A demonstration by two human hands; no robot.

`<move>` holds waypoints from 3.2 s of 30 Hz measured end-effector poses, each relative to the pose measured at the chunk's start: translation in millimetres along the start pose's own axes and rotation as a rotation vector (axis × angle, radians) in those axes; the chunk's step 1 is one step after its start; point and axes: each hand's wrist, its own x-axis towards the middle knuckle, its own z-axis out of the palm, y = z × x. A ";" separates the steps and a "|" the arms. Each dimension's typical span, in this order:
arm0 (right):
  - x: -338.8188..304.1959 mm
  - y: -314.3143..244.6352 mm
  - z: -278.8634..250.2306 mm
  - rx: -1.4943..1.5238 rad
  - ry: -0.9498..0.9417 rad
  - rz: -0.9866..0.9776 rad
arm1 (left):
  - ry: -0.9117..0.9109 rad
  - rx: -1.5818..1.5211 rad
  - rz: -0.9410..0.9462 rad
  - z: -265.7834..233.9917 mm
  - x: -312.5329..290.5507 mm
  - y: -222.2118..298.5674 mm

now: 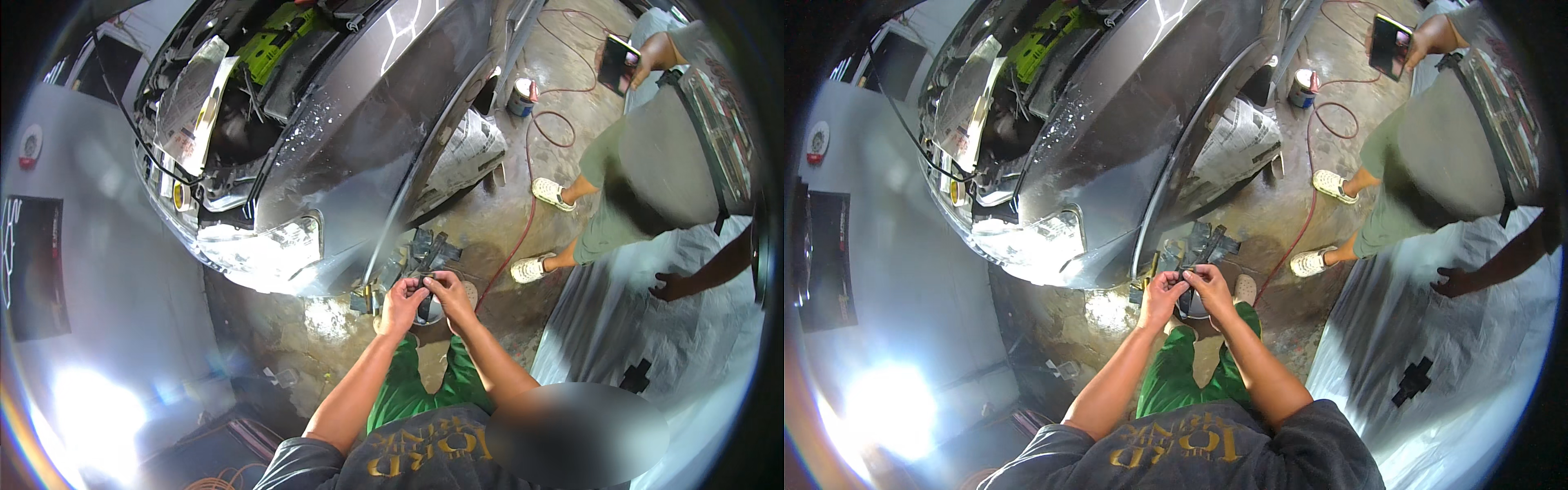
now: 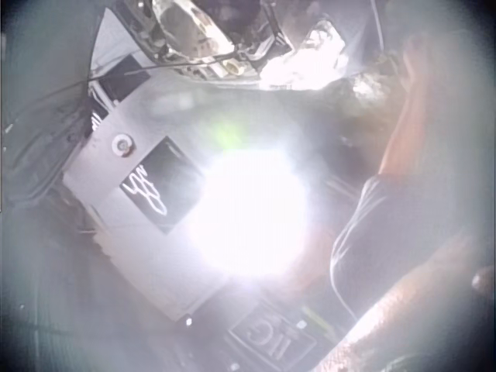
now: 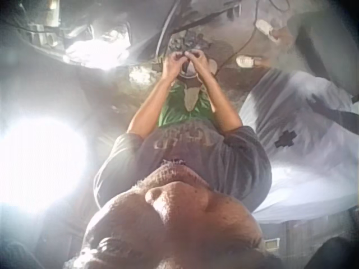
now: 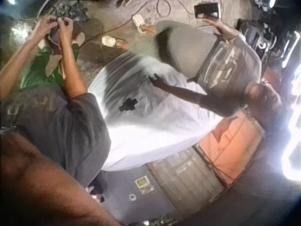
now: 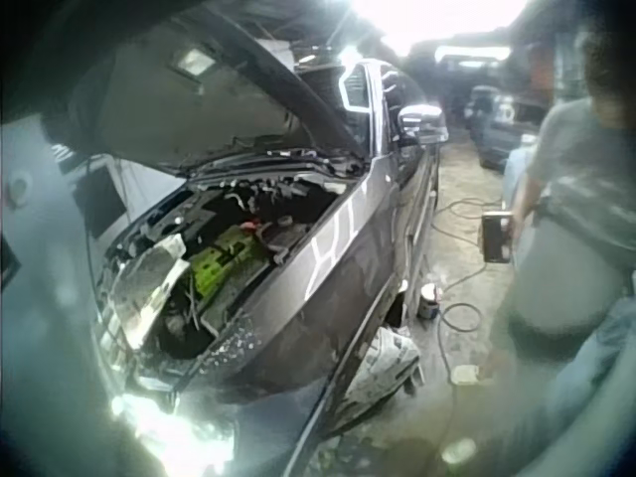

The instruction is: The person sands the front fender of a dark-colored car using a sanding block and water. They repeatedly wet the sanding block in a bucket and rub the fender surface, occasionally touching the area with their hand.

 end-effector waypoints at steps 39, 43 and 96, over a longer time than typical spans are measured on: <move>108.2 -83.5 139.5 -0.072 0.617 -0.560 | 0.451 1.206 1.300 -306.6 115.9 196.3; 96.9 -65.5 147.3 -0.153 0.682 -0.646 | 0.477 1.244 1.298 -304.8 111.2 198.5; 67.3 71.0 178.1 -0.428 0.732 -0.877 | 0.504 1.244 1.278 -304.1 114.5 196.6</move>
